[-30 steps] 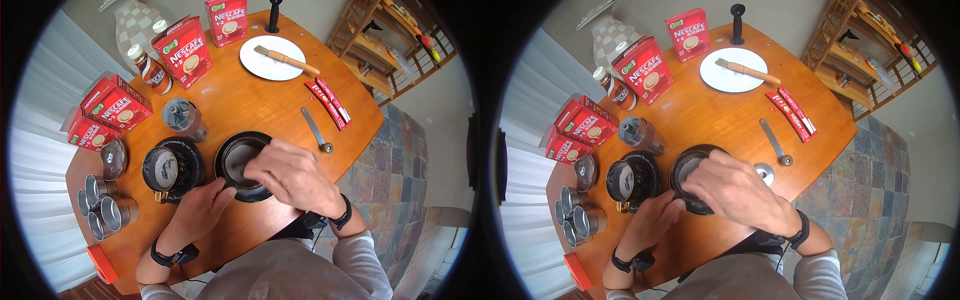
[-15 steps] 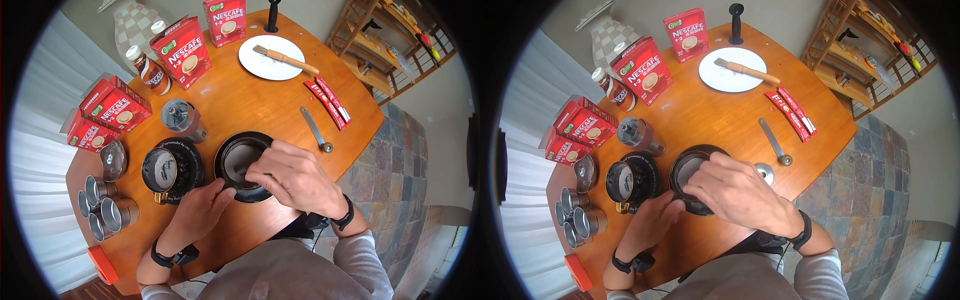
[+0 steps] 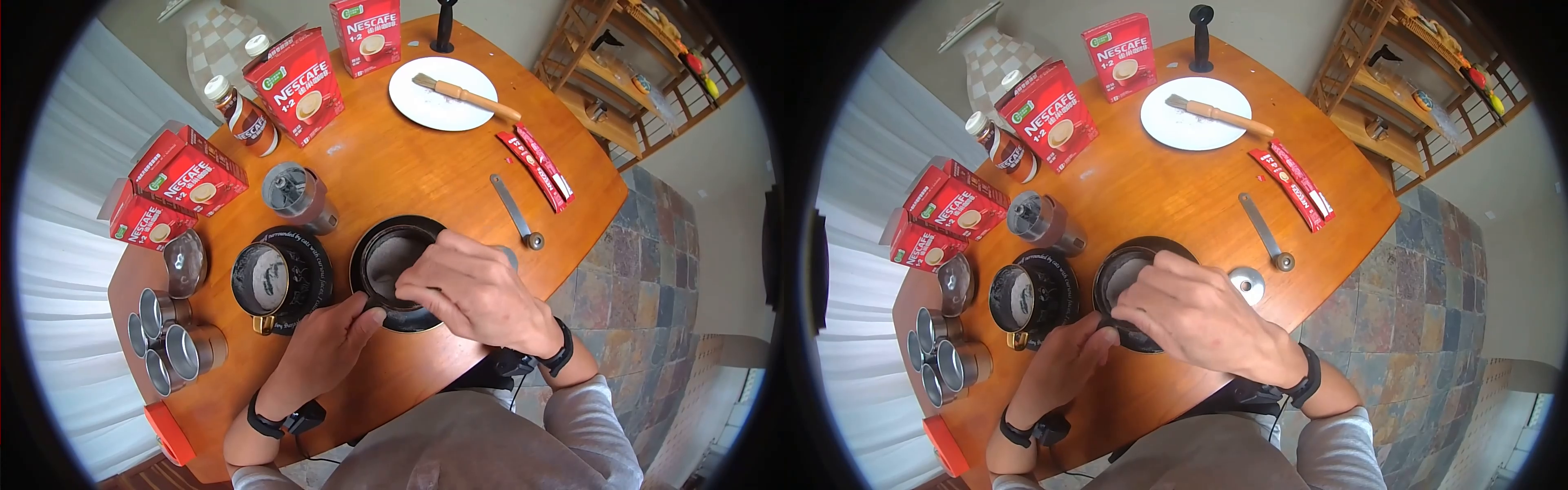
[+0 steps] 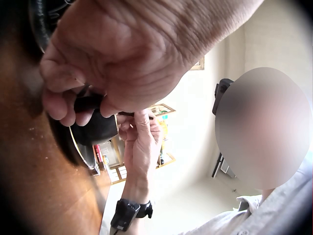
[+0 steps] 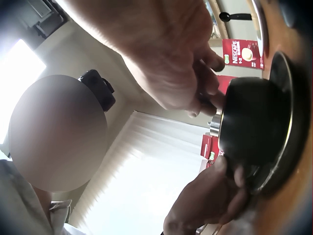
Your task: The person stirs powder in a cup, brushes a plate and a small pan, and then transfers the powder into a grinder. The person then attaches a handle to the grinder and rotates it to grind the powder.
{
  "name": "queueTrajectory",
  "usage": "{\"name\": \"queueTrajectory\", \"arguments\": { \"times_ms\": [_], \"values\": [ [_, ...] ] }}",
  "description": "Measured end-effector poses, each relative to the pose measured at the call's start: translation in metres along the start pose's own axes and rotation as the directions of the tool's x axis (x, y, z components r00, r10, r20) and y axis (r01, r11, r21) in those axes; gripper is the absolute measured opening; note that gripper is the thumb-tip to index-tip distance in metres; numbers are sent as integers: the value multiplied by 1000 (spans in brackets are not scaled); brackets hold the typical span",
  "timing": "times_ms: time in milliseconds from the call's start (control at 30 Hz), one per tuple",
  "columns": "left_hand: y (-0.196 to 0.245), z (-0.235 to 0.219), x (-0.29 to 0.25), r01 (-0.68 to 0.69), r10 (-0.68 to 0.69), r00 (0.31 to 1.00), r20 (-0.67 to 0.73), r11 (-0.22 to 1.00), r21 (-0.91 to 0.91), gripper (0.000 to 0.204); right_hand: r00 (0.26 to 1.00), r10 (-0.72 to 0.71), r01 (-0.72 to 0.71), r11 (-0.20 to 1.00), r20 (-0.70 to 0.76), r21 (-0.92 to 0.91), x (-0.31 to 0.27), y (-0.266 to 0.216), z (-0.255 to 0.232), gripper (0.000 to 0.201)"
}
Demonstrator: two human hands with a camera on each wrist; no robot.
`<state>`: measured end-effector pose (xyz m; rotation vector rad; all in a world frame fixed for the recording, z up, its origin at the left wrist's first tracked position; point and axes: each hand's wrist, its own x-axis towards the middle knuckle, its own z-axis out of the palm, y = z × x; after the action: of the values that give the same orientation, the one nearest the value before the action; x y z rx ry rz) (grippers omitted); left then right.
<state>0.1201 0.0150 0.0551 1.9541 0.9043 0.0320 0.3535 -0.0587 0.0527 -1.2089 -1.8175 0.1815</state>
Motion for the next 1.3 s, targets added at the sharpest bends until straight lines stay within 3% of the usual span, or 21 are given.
{"name": "queueTrajectory", "arguments": {
  "times_ms": [200,300,400,600,700,900,1000,1167,1300],
  "values": [
    [2,0,-1,28,-27,1000,-5,1000,11,28,1000,23,-24,997,-10,-79,1,4,-1,11],
    [2,0,0,18,-19,1000,-4,1000,-6,29,999,18,-19,1000,33,11,1,-6,1,10],
    [1,2,0,-25,24,999,-26,1000,-16,32,997,29,-32,998,-73,-50,1,8,4,9],
    [0,0,0,19,-19,1000,4,1000,6,27,999,15,-15,1000,43,12,2,-4,0,8],
    [-1,1,0,0,0,1000,-8,1000,3,28,997,58,-61,996,-58,-64,2,8,2,8],
    [1,1,0,-26,26,999,-24,999,-21,32,999,28,-29,999,45,29,1,-3,0,8],
    [-3,3,0,-42,42,999,-35,999,-13,32,998,47,-51,997,-52,-65,1,9,2,8],
    [1,1,0,-13,12,1000,-21,1000,-28,32,994,24,-24,1000,102,-7,1,-7,-2,6],
    [-2,3,0,-46,45,998,-39,999,-20,32,999,36,-37,998,-12,-40,2,4,0,6]
  ]
}}
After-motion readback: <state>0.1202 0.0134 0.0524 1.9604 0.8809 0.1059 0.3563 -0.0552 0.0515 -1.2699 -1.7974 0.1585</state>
